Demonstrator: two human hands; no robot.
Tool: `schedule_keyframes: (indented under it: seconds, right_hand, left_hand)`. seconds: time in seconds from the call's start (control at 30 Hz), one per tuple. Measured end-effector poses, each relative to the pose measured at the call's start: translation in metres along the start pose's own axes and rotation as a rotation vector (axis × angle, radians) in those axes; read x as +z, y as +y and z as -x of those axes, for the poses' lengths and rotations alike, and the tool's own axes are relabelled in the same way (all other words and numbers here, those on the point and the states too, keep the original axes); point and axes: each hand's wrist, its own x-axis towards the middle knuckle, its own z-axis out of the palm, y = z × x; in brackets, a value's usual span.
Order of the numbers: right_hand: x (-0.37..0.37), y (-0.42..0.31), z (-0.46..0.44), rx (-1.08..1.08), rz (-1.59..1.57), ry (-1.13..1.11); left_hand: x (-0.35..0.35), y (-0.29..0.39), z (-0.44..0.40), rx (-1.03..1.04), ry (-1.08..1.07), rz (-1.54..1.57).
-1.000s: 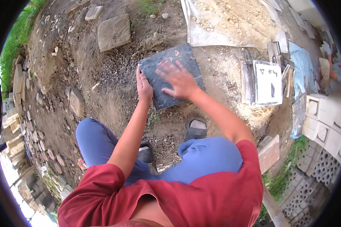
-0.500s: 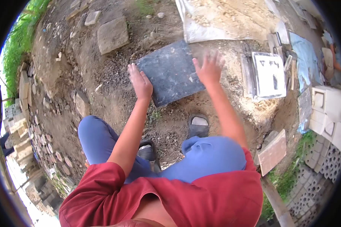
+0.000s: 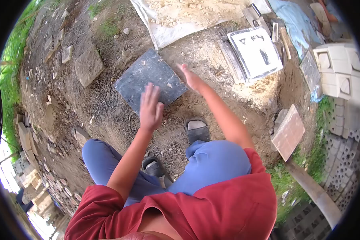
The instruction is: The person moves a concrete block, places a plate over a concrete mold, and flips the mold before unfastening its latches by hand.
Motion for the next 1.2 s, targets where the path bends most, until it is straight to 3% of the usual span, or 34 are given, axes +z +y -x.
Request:
schedule_keyframes:
  seconds: [0.1, 0.2, 0.3, 0.37, 0.43, 0.47, 0.53, 0.57, 0.63, 0.83, 0.9, 0.97, 1.03, 1.17, 1.2]
  right_hand:
    - [-0.027, 0.008, 0.010, 0.042, -0.022, 0.148]
    - [-0.045, 0.015, 0.016, 0.010, 0.050, 0.320]
    - [-0.073, 0.005, 0.024, -0.116, 0.085, 0.476]
    - [-0.100, 0.002, 0.034, -0.208, 0.104, 0.544]
    - [-0.134, 0.008, 0.044, -0.228, 0.408, 0.580]
    - [-0.147, 0.015, 0.041, -0.219, 0.413, 0.580]
    - [-0.177, 0.029, 0.030, -0.290, 0.958, 0.699]
    - [-0.193, 0.037, 0.025, -0.282, 0.959, 0.698]
    - [-0.226, 0.051, 0.017, -0.194, 1.243, 0.666]
    - [-0.284, 0.057, 0.029, -0.082, 1.194, 0.594]
    - [-0.296, 0.062, 0.042, 0.194, 1.162, 0.696]
    - [-0.305, 0.082, 0.069, 0.244, 1.104, 0.733]
    - [-0.302, 0.094, 0.104, 0.475, 1.035, 0.982]
    - [-0.277, 0.071, 0.177, 0.491, 0.904, 0.880]
    - [-0.269, 0.053, 0.196, 0.591, 0.837, 0.746]
  left_hand:
    - [0.008, -0.016, -0.021, -0.224, 0.111, -0.168]
    - [0.018, 0.008, -0.014, -0.047, -0.020, -0.282]
    - [0.026, 0.034, -0.032, 0.072, -0.183, 0.587]
    - [0.028, 0.041, -0.052, 0.129, -0.115, 0.455]
    - [0.032, 0.038, -0.069, 0.002, 0.103, -0.050]
    - [0.035, 0.034, -0.074, -0.086, 0.144, -0.067]
    - [0.046, 0.026, -0.078, -0.156, 0.157, -0.070]
    - [0.051, 0.025, -0.079, -0.228, 0.176, -0.086]
    - [0.048, 0.034, -0.085, -0.227, 0.106, -0.167]
    - [0.048, 0.042, -0.091, -0.254, 0.069, -0.217]
    - [0.048, 0.042, -0.094, -0.260, 0.051, -0.229]
    - [0.045, 0.042, -0.096, -0.263, 0.028, -0.249]
    - [0.048, 0.040, -0.092, -0.263, 0.007, -0.261]
    - [0.025, 0.037, -0.108, -0.292, -0.098, -0.186]
    - [0.009, 0.043, -0.116, -0.388, -0.244, -0.132]
